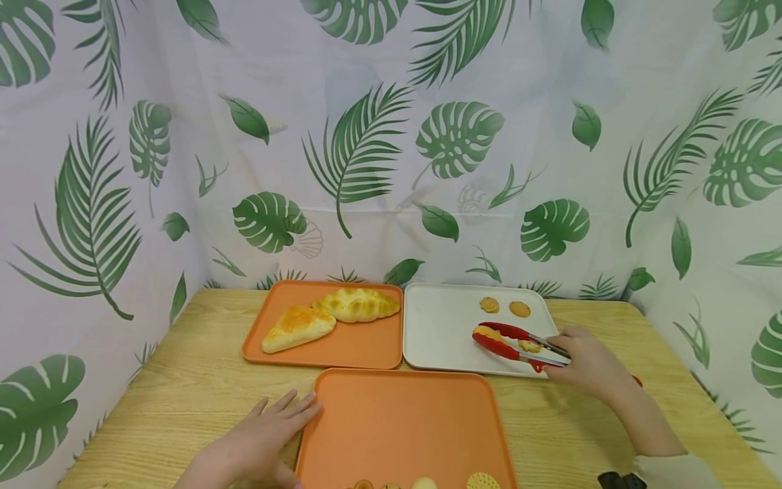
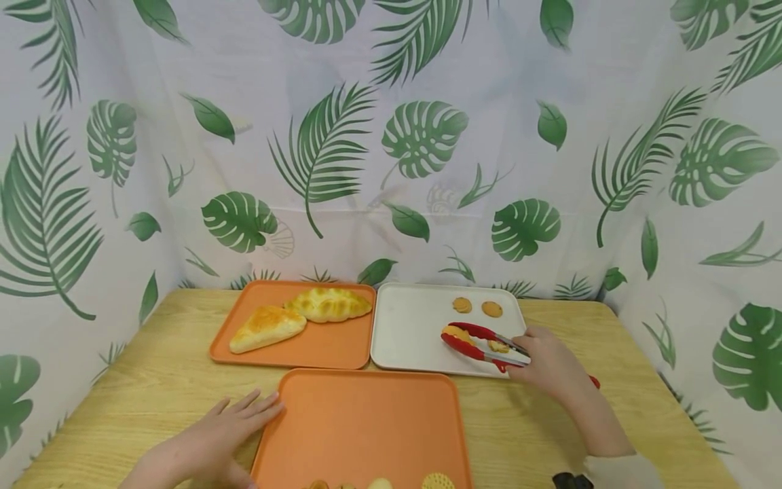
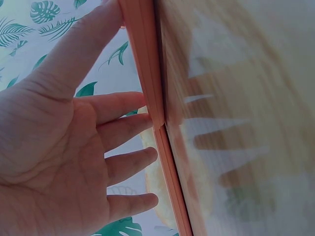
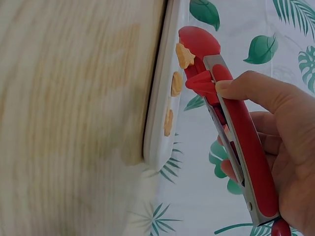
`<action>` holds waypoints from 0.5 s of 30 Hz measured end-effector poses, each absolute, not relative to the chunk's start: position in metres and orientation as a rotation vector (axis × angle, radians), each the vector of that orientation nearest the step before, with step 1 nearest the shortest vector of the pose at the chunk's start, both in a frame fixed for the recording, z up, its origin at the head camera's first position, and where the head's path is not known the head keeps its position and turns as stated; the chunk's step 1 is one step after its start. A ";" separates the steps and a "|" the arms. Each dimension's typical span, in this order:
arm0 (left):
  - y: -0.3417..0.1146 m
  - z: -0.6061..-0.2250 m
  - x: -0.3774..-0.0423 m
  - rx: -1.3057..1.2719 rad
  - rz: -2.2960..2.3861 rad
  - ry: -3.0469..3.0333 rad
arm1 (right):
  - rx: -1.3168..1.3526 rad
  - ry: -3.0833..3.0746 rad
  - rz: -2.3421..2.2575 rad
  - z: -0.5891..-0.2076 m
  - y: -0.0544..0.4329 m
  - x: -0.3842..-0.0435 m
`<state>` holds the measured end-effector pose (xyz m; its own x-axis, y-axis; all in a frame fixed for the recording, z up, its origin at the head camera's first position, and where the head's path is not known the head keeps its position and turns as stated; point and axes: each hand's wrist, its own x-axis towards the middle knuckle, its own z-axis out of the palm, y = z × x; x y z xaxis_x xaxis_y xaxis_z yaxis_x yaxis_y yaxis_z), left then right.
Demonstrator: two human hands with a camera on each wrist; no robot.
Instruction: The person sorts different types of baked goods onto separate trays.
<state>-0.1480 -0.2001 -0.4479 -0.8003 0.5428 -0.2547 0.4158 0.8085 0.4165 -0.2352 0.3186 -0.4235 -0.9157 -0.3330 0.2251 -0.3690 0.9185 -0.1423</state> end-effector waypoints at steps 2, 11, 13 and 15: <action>-0.200 -0.448 -0.148 0.724 0.485 2.631 | 0.507 -2.892 0.268 -0.425 0.321 -0.236; -0.201 -0.448 -0.149 0.723 0.486 2.631 | 0.432 -2.940 0.252 -0.427 0.325 -0.237; -0.201 -0.448 -0.149 0.725 0.484 2.633 | 0.422 -2.941 0.256 -0.428 0.325 -0.236; -0.201 -0.448 -0.149 0.726 0.481 2.635 | 0.414 -2.940 0.264 -0.428 0.325 -0.235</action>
<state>-0.1494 -0.2006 -0.4484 -0.8013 0.5424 -0.2524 0.4182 0.8096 0.4120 -0.2351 0.3255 -0.4277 -0.9487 -0.2580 0.1828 -0.2864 0.9461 -0.1512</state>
